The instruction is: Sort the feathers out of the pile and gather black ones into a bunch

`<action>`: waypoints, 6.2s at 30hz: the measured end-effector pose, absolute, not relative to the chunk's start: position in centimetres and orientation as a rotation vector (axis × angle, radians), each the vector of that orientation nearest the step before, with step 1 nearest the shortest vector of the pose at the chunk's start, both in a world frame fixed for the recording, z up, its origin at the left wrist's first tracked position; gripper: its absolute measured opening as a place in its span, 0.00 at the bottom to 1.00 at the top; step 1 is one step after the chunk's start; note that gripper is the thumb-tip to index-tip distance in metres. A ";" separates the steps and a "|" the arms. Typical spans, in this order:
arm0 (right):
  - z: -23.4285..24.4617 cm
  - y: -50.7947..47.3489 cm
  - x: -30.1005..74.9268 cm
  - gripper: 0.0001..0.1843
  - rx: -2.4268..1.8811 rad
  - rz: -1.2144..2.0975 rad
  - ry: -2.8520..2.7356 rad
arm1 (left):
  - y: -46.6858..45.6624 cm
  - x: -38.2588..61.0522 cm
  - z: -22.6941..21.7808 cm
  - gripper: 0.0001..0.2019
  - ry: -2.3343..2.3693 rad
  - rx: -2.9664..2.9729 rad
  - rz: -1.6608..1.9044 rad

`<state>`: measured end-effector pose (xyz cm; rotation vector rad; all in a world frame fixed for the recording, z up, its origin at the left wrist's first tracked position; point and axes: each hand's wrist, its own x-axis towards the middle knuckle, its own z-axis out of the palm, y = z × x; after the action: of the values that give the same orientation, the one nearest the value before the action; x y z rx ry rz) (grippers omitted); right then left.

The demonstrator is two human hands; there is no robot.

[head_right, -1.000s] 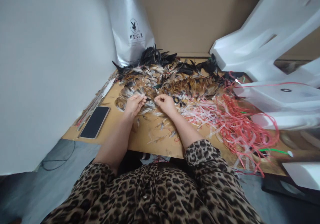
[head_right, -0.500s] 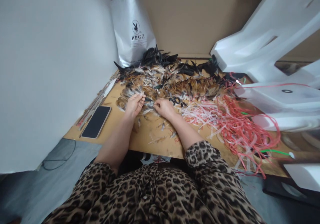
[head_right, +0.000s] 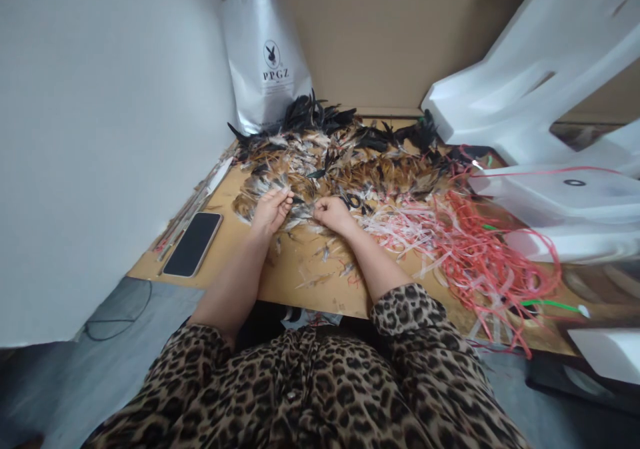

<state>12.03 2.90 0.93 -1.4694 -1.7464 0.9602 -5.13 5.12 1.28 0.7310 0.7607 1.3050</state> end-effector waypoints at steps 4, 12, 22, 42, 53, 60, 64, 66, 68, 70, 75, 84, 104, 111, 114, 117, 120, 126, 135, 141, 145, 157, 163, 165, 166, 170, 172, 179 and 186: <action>0.9 3.0 12.7 0.15 -1.265 1.400 -1.267 | 5.0 -4.9 1.2 0.07 0.787 0.742 1.262; 1.4 2.9 12.1 0.20 -1.064 1.454 -0.990 | 4.3 -4.2 1.0 0.11 0.872 0.888 1.115; 0.9 2.8 10.4 0.17 -1.209 1.114 -1.110 | 3.4 -3.1 1.1 0.10 0.854 0.904 1.051; 2.3 2.4 12.0 0.16 -0.968 1.270 -1.335 | 3.8 -3.6 0.4 0.08 0.667 0.807 0.900; 1.5 2.9 12.0 0.17 -1.076 1.164 -1.249 | 3.6 -3.4 0.7 0.11 0.741 0.862 0.993; 1.2 3.0 11.9 0.17 -1.135 1.119 -1.270 | 3.1 -3.2 1.3 0.11 0.793 0.927 0.991; 1.5 3.0 12.2 0.16 -1.199 1.032 -1.357 | 3.1 -3.3 1.2 0.11 0.802 0.925 0.973; 1.6 3.0 12.4 0.14 -1.219 1.008 -1.399 | 3.1 -3.3 1.1 0.11 0.796 0.929 0.958; 1.7 2.9 12.5 0.12 -1.245 0.963 -1.445 | 3.1 -3.3 1.1 0.11 0.796 0.935 0.943; 1.7 2.9 12.5 0.10 -1.266 0.899 -1.487 | 3.0 -3.2 1.1 0.11 0.809 0.942 0.935; 1.6 2.7 12.3 0.10 -1.245 0.884 -1.485 | 2.9 -2.9 1.4 0.11 0.856 0.957 0.950; 0.8 2.8 11.7 0.13 -1.163 1.109 -1.273 | 2.8 -2.6 1.4 0.10 0.863 0.945 0.968; 1.8 2.1 11.3 0.17 -1.029 1.361 -0.990 | 3.2 -2.6 0.8 0.12 0.848 1.098 1.006; 1.1 2.3 11.4 0.16 -1.062 1.272 -1.019 | 3.0 -2.8 0.7 0.11 0.859 1.086 0.929; 1.0 2.5 11.7 0.15 -1.089 1.246 -1.103 | 3.1 -2.9 0.8 0.10 0.897 1.182 0.924; 1.3 2.4 12.0 0.14 -1.145 1.191 -1.249 | 3.1 -2.9 1.0 0.10 0.950 1.284 0.924; 1.8 2.3 12.2 0.15 -1.206 1.115 -1.356 | 2.9 -2.7 1.2 0.09 0.979 1.346 0.894; 1.8 2.2 12.1 0.14 -1.177 1.054 -1.421 | 2.9 -2.4 0.9 0.07 1.016 1.394 0.885; 2.3 2.2 12.2 0.15 -1.148 1.054 -1.418 | 2.8 -2.9 1.1 0.09 0.962 1.389 0.850; 2.4 2.4 11.7 0.14 -1.115 1.060 -1.362 | 3.3 -3.3 1.0 0.09 0.972 1.375 0.872; 2.0 2.9 12.2 0.13 -1.126 1.021 -1.301 | 3.7 -3.8 1.6 0.11 1.013 1.198 1.045; 1.0 2.3 11.2 0.09 -1.439 0.374 -2.125 | 5.1 -5.3 1.8 0.11 0.965 0.852 1.350; 0.9 2.4 10.1 0.09 -1.653 0.259 -2.244 | 4.9 -5.2 1.8 0.12 0.966 0.869 1.338; 0.7 2.5 10.4 0.07 -1.659 0.303 -2.196 | 4.9 -5.2 1.7 0.12 0.952 0.867 1.339; 0.7 2.6 10.6 0.07 -1.640 0.348 -2.155 | 4.9 -5.2 1.7 0.12 0.951 0.866 1.338; 0.5 3.0 11.9 0.04 -1.503 0.759 -1.814 | 4.9 -5.2 1.8 0.12 0.965 0.864 1.330; 0.5 3.1 12.3 0.05 -1.442 1.046 -1.550 | 4.9 -5.1 1.8 0.12 0.958 0.872 1.322; 0.8 3.2 12.8 0.16 -1.178 1.448 -1.048 | 4.4 -4.6 1.7 0.11 0.932 0.916 1.227; 1.1 3.2 13.0 0.21 -1.211 1.455 -1.008 | 4.3 -4.5 1.8 0.12 0.944 0.913 1.195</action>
<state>13.02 3.17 1.09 -1.2107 -1.0077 1.4550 -4.49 4.27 1.81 0.9130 0.9437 1.1955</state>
